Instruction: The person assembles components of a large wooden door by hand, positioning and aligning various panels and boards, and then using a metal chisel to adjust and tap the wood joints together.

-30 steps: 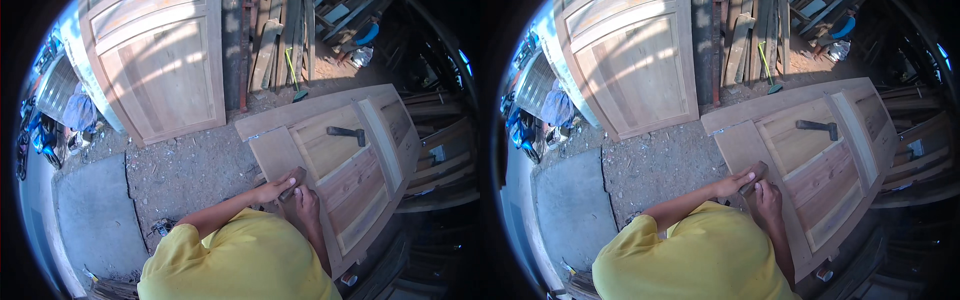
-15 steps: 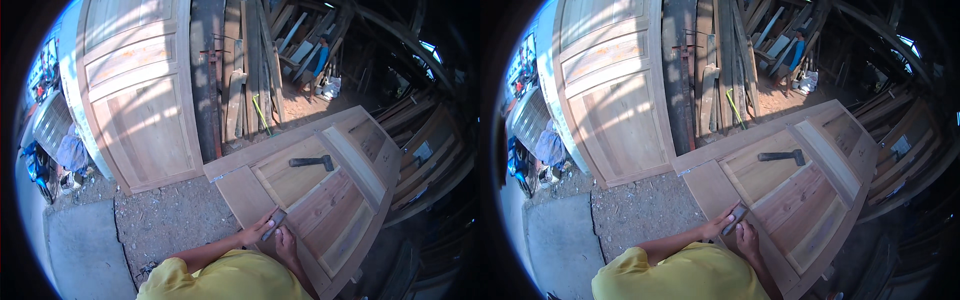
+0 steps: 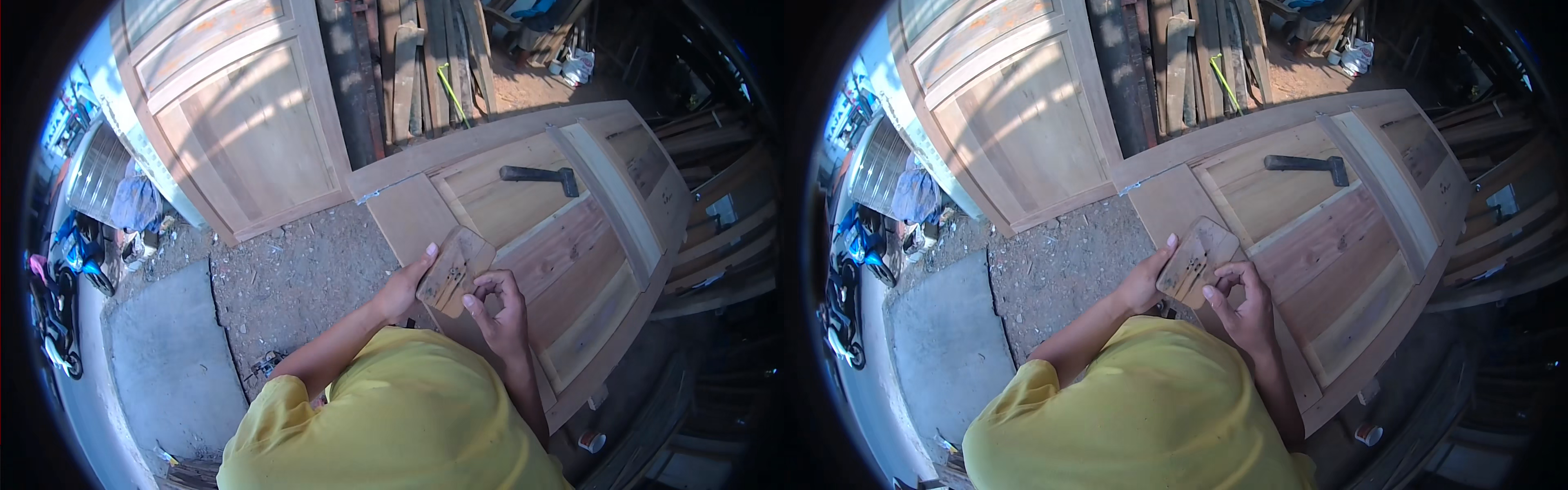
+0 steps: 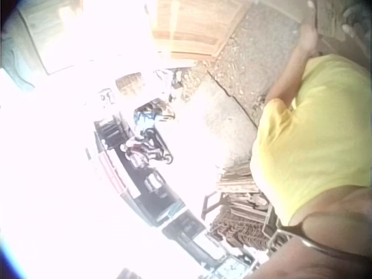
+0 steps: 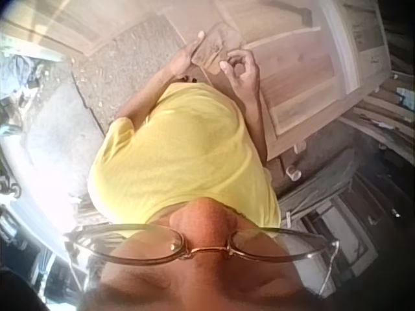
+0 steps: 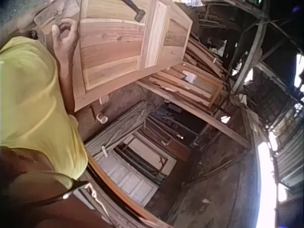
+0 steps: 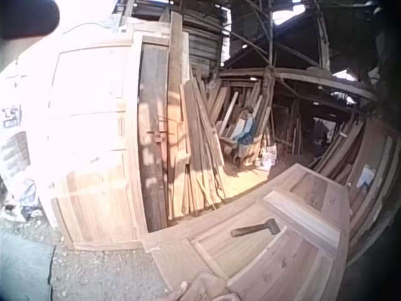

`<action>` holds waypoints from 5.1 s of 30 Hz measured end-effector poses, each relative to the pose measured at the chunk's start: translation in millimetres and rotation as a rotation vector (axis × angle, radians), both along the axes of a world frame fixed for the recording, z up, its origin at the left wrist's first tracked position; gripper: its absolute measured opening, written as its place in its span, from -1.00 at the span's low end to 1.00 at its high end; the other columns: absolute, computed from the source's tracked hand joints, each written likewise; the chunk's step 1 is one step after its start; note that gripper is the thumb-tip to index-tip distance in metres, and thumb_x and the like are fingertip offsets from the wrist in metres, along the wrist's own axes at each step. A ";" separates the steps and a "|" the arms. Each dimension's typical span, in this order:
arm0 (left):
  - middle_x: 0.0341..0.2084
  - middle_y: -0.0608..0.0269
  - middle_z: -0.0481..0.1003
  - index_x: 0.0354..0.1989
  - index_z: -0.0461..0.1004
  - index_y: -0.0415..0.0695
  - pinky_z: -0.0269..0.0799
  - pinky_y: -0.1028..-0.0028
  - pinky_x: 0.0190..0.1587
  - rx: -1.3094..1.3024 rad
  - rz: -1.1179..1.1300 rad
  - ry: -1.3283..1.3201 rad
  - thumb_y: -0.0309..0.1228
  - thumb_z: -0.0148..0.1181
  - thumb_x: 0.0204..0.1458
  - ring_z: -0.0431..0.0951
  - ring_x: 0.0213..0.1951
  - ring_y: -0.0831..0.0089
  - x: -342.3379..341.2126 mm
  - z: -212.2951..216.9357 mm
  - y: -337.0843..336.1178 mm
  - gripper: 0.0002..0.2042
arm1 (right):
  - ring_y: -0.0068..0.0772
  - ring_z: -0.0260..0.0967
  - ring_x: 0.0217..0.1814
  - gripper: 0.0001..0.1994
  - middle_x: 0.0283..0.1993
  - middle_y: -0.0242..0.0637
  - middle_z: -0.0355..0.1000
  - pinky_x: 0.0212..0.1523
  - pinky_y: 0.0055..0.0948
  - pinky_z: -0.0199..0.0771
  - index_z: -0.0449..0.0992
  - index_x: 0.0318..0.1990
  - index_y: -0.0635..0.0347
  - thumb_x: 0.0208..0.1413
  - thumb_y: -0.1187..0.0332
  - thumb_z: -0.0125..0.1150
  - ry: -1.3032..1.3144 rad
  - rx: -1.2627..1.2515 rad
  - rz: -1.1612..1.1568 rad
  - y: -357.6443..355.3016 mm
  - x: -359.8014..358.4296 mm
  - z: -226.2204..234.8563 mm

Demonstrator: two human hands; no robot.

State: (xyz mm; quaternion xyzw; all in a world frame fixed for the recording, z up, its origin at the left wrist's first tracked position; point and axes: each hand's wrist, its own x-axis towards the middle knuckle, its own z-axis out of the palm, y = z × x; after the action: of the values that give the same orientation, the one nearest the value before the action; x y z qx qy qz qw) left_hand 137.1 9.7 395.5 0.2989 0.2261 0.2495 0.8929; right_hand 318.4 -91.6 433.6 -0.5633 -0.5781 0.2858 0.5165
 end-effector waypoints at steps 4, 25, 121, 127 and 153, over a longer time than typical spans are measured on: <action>0.12 -0.01 0.54 0.30 0.38 -0.25 0.43 0.31 0.24 0.007 0.059 0.045 0.11 -0.17 0.42 0.56 0.13 0.28 -1.8 12.0 1.6 -0.36 | -0.52 0.44 -0.27 -0.68 -0.31 -0.32 0.47 -0.14 -0.42 0.47 0.44 -0.07 0.27 0.15 0.35 0.44 0.039 0.047 0.010 1.6 -5.7 17.5; -0.19 0.20 0.63 0.12 0.53 -0.31 0.48 0.49 0.00 0.420 0.153 0.236 0.00 -0.13 0.45 0.57 -0.15 0.54 15.3 43.2 40.5 -0.45 | -0.67 0.31 -0.17 -0.59 -0.23 -0.40 0.32 -0.05 -0.61 0.45 0.34 0.07 0.25 0.15 0.49 0.43 0.451 -0.009 -0.018 23.8 -3.2 24.9; 0.49 -0.13 -0.04 0.59 -0.27 -0.13 0.06 0.05 0.49 1.203 0.039 0.073 -0.13 0.75 -0.41 0.08 0.48 -0.02 -20.9 64.1 47.3 0.43 | -0.52 0.34 0.09 -0.31 0.14 -0.27 0.30 0.06 -0.50 0.41 0.21 0.30 0.19 0.10 0.19 0.42 0.808 -0.131 0.061 7.9 -25.4 40.6; 0.43 -0.11 0.10 0.56 0.04 -0.07 0.21 0.08 0.39 1.496 0.150 0.252 -0.09 0.70 -0.37 0.24 0.36 -0.05 -17.4 79.5 36.8 0.24 | -0.16 0.30 0.34 -0.11 0.32 -0.03 0.23 0.25 -0.21 0.44 0.00 0.50 0.25 0.11 0.11 0.33 0.875 -0.192 0.164 6.5 -31.0 38.6; 0.47 -0.19 0.12 0.11 0.66 0.16 0.12 -0.07 0.42 1.808 0.195 0.124 -0.23 0.43 -0.07 0.12 0.46 -0.21 2.7 85.0 -15.5 -0.53 | 0.02 0.11 0.56 -0.19 0.53 0.06 0.07 0.49 0.08 0.20 -0.15 0.57 0.19 0.22 0.16 -0.04 1.170 -0.035 0.267 -65.0 -1.2 39.1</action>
State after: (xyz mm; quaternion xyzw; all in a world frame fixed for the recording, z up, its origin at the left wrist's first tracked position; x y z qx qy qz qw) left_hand 139.8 -5.7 480.4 0.8775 0.0164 0.3894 0.2794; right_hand 317.2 -156.5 472.7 -0.2432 -0.2586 0.6205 0.6993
